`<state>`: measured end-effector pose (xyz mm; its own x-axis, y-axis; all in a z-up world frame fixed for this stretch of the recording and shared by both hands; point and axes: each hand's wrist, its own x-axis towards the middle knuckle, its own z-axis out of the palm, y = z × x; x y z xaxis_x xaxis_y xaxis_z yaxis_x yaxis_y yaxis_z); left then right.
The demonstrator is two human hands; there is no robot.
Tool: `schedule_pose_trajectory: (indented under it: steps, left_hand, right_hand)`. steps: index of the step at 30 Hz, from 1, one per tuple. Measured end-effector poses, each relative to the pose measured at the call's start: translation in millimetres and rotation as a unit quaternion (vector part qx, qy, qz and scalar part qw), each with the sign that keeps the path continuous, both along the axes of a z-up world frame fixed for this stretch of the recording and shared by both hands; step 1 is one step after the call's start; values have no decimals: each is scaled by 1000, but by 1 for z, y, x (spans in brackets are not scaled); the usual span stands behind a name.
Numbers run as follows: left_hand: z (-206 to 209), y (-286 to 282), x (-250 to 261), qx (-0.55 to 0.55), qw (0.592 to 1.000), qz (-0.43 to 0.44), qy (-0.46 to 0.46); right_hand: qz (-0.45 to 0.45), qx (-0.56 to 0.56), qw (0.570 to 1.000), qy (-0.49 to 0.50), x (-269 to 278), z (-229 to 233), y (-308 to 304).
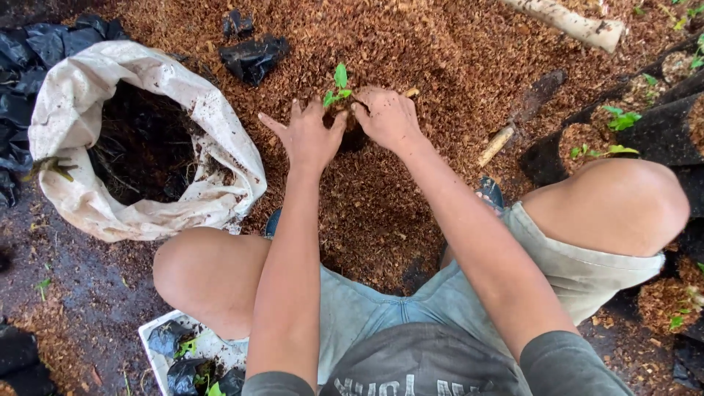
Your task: The person plants a small seedling into a black plastic bag filled with soil. They use their hands to pack the soil around the plant and then place the bag with the seedling among other similar bags.
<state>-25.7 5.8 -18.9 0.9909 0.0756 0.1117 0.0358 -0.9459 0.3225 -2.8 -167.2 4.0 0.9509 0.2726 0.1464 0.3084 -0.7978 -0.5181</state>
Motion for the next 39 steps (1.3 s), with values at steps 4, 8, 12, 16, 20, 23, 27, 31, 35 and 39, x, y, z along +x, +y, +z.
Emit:
schedule_pose_trajectory:
  steps: [4, 8, 12, 16, 20, 23, 27, 31, 35, 39]
  left_hand:
    - [-16, -6, 9, 29, 999, 22, 12]
    - [-16, -4, -1, -37, 999, 28, -19]
    - [-35, 0, 0, -102, 991, 33, -79]
    - [-30, -8, -2, -156, 985, 22, -68]
    - [-34, -7, 7, -166, 983, 23, -75]
    - [-34, -9, 13, -198, 976, 29, -81]
    - [-10, -18, 11, -222, 973, 31, -59]
    - [-12, -22, 23, -189, 981, 50, -6]
    - [-24, -22, 32, -156, 986, 51, -8]
    - [-14, -23, 30, -213, 974, 77, 3]
  right_hand:
    - [37, 25, 999, 2, -13, -8, -12]
    - [-21, 148, 987, -63, -9, -35, -43]
    - [-148, 10, 985, 90, -2, -88, -88]
    - [-179, -28, 949, 258, -21, -130, -102]
    - [-159, -44, 953, 253, -23, -170, -99]
    - [-145, -10, 961, 235, -19, -171, -103]
    - [-180, 69, 958, 210, -30, -132, -100]
    - [-216, 91, 919, 316, -14, -42, -73]
    - [-172, 176, 945, 217, -2, 6, -52]
    - [-2, 345, 927, 149, 3, 29, -24]
